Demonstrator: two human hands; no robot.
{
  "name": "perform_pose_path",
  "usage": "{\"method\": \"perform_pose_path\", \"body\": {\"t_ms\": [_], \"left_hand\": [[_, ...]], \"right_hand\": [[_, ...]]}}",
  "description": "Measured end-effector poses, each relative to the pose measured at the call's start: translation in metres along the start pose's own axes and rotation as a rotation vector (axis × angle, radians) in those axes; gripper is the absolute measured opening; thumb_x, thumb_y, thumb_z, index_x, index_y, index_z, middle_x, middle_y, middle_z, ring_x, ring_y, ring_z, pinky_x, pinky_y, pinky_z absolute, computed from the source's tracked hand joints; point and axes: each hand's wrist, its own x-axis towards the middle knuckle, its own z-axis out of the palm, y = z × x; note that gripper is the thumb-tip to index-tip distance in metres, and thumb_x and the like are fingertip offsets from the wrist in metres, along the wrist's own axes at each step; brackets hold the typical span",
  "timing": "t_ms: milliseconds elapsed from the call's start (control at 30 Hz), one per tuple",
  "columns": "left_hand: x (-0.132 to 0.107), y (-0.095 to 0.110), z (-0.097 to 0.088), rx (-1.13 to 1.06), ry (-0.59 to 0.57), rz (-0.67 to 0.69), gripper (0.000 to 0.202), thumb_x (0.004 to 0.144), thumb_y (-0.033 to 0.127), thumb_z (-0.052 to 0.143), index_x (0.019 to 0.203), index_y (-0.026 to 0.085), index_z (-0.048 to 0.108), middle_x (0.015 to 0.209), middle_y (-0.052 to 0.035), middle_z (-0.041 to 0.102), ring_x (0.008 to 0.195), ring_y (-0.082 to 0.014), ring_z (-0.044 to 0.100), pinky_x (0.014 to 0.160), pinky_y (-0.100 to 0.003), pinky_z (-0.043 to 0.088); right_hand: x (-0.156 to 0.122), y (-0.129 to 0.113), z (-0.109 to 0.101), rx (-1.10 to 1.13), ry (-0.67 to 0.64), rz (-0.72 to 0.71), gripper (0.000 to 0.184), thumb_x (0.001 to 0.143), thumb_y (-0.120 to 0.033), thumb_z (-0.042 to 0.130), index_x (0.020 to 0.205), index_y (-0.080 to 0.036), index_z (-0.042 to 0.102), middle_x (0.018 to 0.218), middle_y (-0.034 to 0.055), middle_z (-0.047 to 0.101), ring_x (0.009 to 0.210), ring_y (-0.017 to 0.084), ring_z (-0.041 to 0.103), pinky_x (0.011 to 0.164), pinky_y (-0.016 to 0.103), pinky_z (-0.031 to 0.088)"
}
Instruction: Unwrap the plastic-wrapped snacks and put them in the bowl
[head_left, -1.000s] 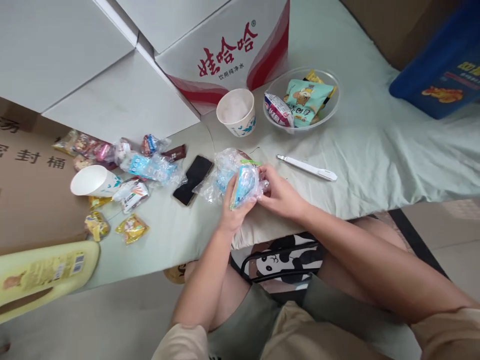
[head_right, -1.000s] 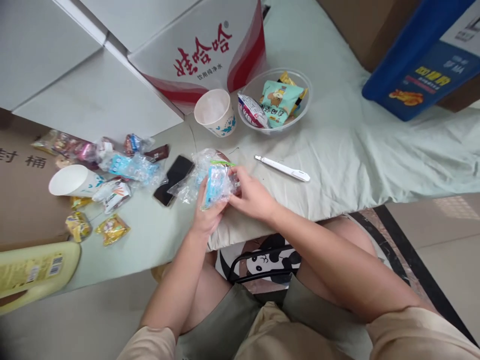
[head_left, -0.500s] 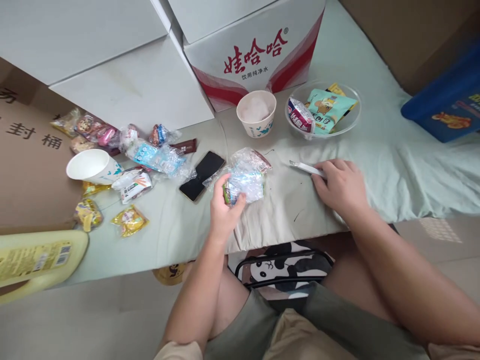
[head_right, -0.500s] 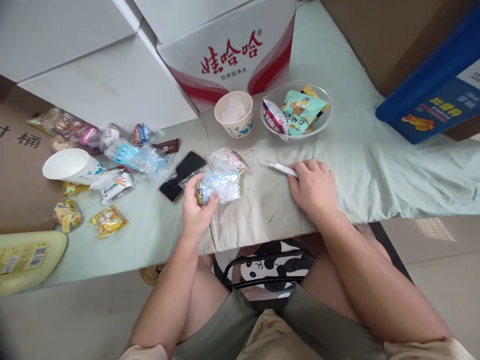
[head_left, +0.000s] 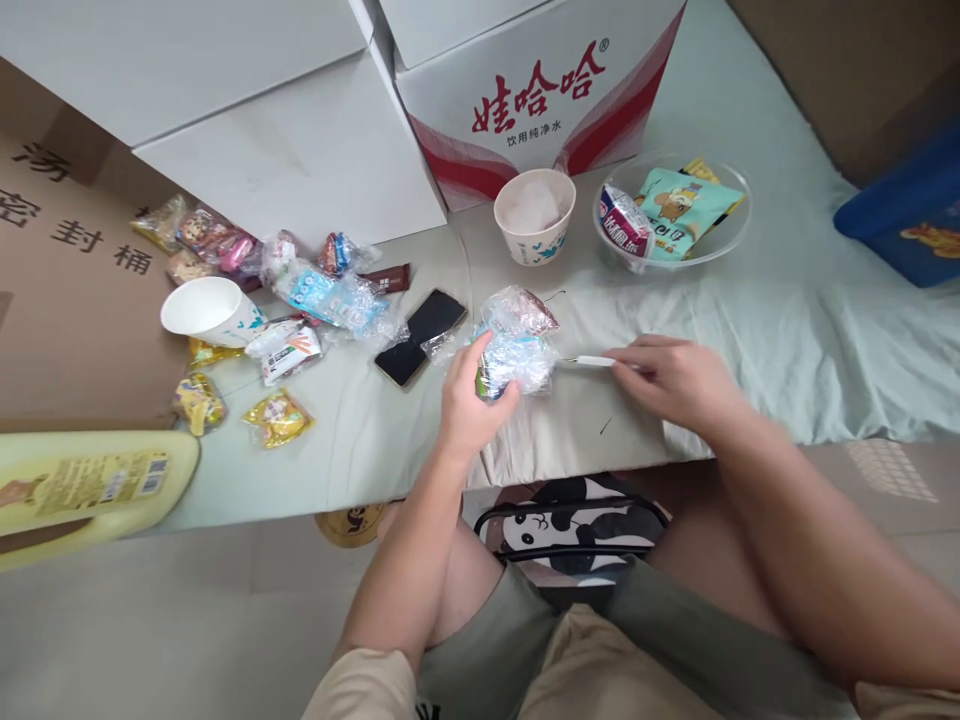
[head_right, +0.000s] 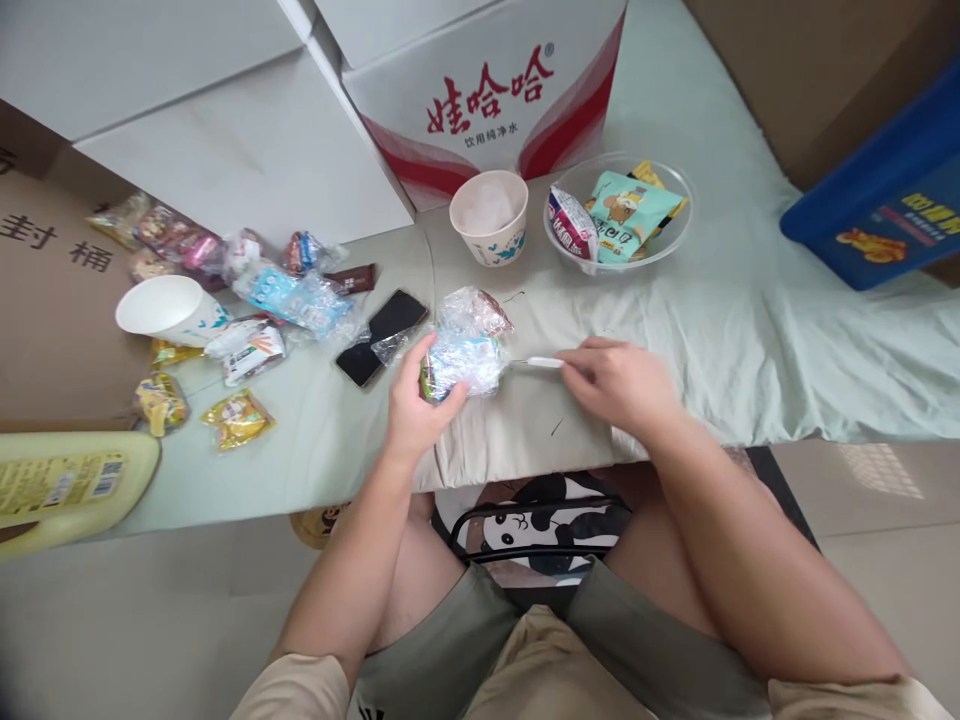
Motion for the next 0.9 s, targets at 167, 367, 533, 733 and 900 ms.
{"method": "perform_pose_path", "body": {"t_ms": [167,367,533,733,900], "left_hand": [[0.001,-0.004,-0.001,0.051,0.052,0.057,0.070,0.071,0.053,0.082,0.129,0.022,0.061,0.139,-0.0158,0.053,0.129,-0.0330,0.056,0.108,-0.052,0.049],[0.001,0.016,0.009,-0.327,-0.153,-0.038,0.020,0.098,0.038,0.055,0.093,0.022,0.067,0.102,-0.0085,0.077,0.116,-0.0252,0.069,0.106,-0.050,0.052],[0.000,0.012,0.004,-0.455,-0.047,-0.253,0.028,0.095,0.050,0.059,0.095,0.022,0.062,0.079,-0.0031,0.075,0.064,-0.0152,0.070,0.067,-0.030,0.057],[0.007,0.002,-0.016,-0.146,-0.159,-0.096,0.026,0.092,0.046,0.059,0.088,0.022,0.066,0.064,0.0016,0.062,0.061,-0.0146,0.060,0.062,-0.029,0.048],[0.004,0.001,-0.026,0.174,-0.296,0.011,0.027,0.081,0.032,0.071,0.107,0.023,0.071,0.089,-0.0026,0.064,0.084,-0.0204,0.065,0.081,-0.036,0.050]], "right_hand": [[0.000,0.016,-0.004,-0.140,0.285,0.097,0.028,0.091,-0.035,0.053,0.103,-0.022,0.075,0.103,0.0135,0.073,0.098,0.033,0.064,0.084,0.047,0.045],[0.003,-0.022,0.020,0.174,0.060,-0.257,0.043,0.091,-0.035,0.060,0.131,-0.022,0.061,0.130,0.0143,0.066,0.120,0.030,0.060,0.099,0.046,0.045],[0.004,-0.021,0.024,0.193,0.027,-0.275,0.024,0.099,-0.028,0.050,0.102,-0.024,0.073,0.117,0.0087,0.075,0.111,0.027,0.066,0.095,0.045,0.044],[0.007,0.000,0.004,0.214,0.183,0.027,0.024,0.095,-0.026,0.048,0.097,-0.023,0.072,0.099,0.0092,0.077,0.092,0.026,0.070,0.083,0.040,0.049],[0.008,0.007,-0.004,0.191,0.347,0.272,0.023,0.093,-0.025,0.045,0.097,-0.024,0.068,0.099,0.0108,0.074,0.088,0.027,0.068,0.080,0.041,0.051]]}}
